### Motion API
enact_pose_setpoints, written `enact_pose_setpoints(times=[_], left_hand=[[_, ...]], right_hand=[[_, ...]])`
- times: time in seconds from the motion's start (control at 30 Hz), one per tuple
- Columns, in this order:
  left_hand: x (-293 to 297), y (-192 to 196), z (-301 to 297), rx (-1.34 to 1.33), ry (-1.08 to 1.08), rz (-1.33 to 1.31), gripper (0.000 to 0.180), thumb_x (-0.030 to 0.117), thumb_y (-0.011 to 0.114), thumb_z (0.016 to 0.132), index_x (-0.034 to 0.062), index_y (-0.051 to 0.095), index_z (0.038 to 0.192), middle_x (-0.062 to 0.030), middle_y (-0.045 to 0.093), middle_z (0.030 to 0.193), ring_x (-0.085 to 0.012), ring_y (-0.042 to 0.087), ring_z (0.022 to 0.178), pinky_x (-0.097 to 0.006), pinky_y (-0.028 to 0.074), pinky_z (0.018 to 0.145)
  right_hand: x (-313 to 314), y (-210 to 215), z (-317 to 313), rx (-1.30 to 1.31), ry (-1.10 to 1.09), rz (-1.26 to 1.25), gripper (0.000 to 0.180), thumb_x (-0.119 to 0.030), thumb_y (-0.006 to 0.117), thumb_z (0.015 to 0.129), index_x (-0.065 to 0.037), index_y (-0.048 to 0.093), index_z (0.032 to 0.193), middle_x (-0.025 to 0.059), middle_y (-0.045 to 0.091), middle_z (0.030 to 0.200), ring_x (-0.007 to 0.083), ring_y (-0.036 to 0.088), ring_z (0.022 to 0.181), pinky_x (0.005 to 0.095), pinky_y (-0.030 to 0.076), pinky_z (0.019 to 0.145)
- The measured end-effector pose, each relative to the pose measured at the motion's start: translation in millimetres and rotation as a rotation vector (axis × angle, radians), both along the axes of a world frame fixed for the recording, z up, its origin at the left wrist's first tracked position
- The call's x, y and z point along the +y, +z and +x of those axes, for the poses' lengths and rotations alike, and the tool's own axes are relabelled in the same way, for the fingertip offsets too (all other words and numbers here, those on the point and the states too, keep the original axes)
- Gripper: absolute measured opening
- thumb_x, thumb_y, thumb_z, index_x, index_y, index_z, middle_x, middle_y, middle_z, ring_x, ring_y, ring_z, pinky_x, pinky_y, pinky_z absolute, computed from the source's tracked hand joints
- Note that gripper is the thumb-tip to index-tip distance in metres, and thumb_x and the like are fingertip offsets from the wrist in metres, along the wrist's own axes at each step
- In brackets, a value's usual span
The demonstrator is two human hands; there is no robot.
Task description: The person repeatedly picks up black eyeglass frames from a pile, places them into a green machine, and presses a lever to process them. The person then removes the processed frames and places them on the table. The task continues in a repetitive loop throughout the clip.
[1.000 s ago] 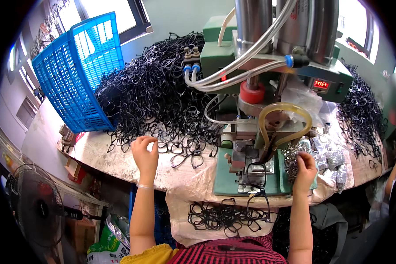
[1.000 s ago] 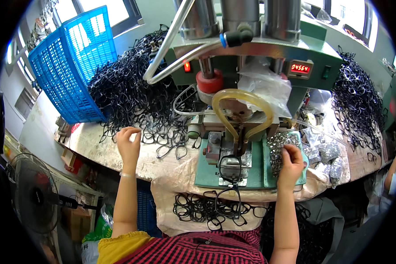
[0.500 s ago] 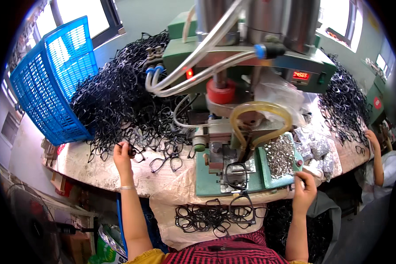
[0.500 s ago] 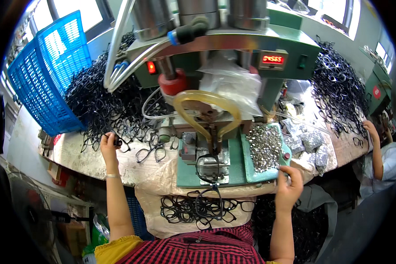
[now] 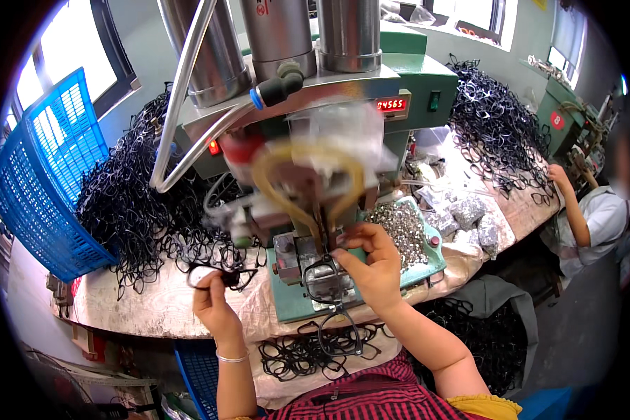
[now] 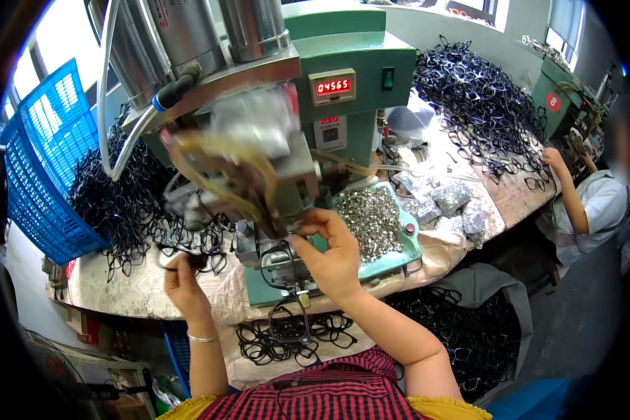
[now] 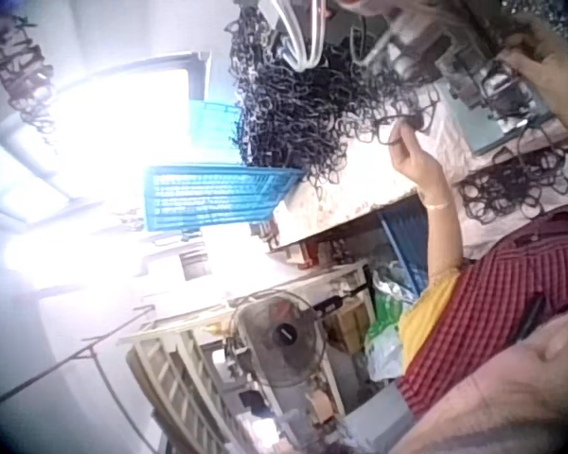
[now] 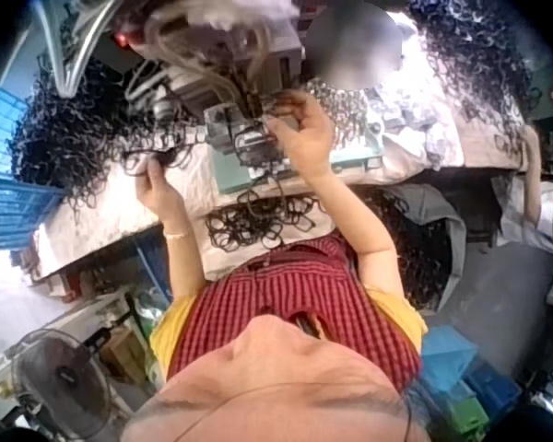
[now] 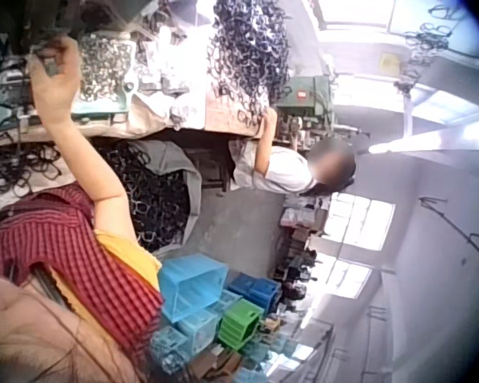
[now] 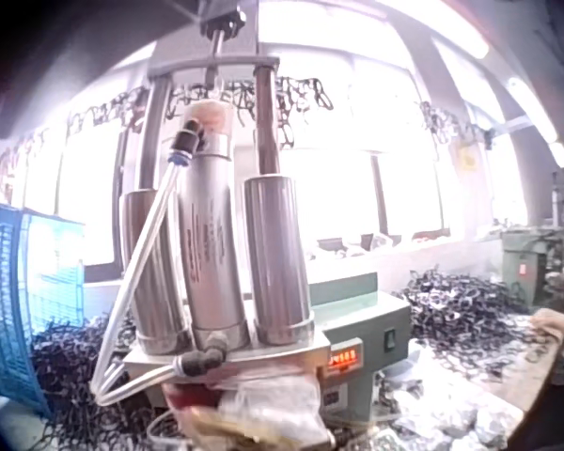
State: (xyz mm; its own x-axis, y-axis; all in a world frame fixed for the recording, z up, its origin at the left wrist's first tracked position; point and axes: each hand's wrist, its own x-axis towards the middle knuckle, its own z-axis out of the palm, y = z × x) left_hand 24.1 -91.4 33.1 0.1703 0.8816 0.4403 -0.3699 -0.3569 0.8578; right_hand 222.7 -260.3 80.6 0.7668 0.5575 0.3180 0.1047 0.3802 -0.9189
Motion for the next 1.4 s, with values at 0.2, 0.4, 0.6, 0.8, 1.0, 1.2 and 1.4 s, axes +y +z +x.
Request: enact_pose_setpoints(times=[0.2,0.4,0.6,0.8,1.0,1.2,1.4], left_hand=[[-50,121,19,-0.160,-0.264,0.677,0.023,0.028,0.051,0.102,0.0056,0.055,0.104,-0.0101,0.058,0.093,-0.0194,0.053,0.080,-0.031,0.055,0.076],[-62,92,31,0.281,-0.354,0.967,0.013,0.015,0.074,0.078,0.0114,0.075,0.090,-0.0043,0.074,0.096,-0.0210,0.061,0.080,-0.040,0.054,0.081],[-59,74,57,0.358,-0.448,1.122,0.029,0.015,0.075,0.067,0.0139,0.077,0.096,-0.0008,0.073,0.104,-0.0218,0.053,0.077,-0.042,0.052,0.086],[-62,70,50,0.360,-0.438,1.066,0.025,0.012,0.078,0.072,0.0134,0.077,0.097,-0.0016,0.073,0.106,-0.0216,0.047,0.073,-0.042,0.051,0.089],[-55,10,23,0.469,0.146,0.576,0.059,0.005,0.076,0.076,0.0045,0.054,0.131,-0.0179,0.054,0.134,-0.0340,0.052,0.117,-0.046,0.041,0.105],[37,-14,56,0.940,0.171,0.342,0.112,0.022,0.086,0.069,0.0017,0.016,0.154,-0.0225,0.026,0.157,-0.0396,0.024,0.145,-0.051,0.017,0.119],[72,59,58,0.449,0.681,0.570,0.058,0.009,0.071,0.083,0.0018,0.048,0.135,-0.0179,0.053,0.133,-0.0347,0.047,0.121,-0.042,0.035,0.106]], right_hand=[[-3,23,-15,0.096,0.068,0.009,0.046,-0.001,0.070,0.083,0.004,0.051,0.125,0.0112,0.064,0.114,0.0140,0.064,0.101,0.0276,0.047,0.091],[-39,16,24,-0.401,-0.165,-0.273,0.035,-0.001,0.068,0.080,-0.003,0.065,0.114,0.0127,0.068,0.115,0.0243,0.063,0.110,0.0344,0.046,0.097],[-102,-47,71,-0.503,-0.539,-0.611,0.028,-0.004,0.071,0.078,-0.003,0.068,0.105,0.0110,0.068,0.099,0.0272,0.062,0.097,0.0365,0.046,0.088],[-90,-59,67,-0.905,-0.606,-0.814,0.019,-0.010,0.075,0.074,-0.005,0.068,0.091,0.0105,0.066,0.087,0.0330,0.059,0.088,0.0443,0.047,0.076],[-67,-54,66,-0.921,-0.663,-0.747,0.010,-0.009,0.071,0.079,-0.004,0.068,0.087,0.0115,0.064,0.084,0.0337,0.057,0.089,0.0429,0.046,0.079],[-35,-53,70,-0.893,-0.597,-0.631,0.008,-0.006,0.065,0.084,-0.001,0.069,0.089,0.0126,0.067,0.089,0.0325,0.060,0.089,0.0417,0.047,0.080],[-58,-55,66,-0.635,-0.606,-0.485,0.007,-0.003,0.073,0.080,-0.002,0.074,0.087,0.0092,0.070,0.084,0.0226,0.065,0.080,0.0332,0.048,0.079]])
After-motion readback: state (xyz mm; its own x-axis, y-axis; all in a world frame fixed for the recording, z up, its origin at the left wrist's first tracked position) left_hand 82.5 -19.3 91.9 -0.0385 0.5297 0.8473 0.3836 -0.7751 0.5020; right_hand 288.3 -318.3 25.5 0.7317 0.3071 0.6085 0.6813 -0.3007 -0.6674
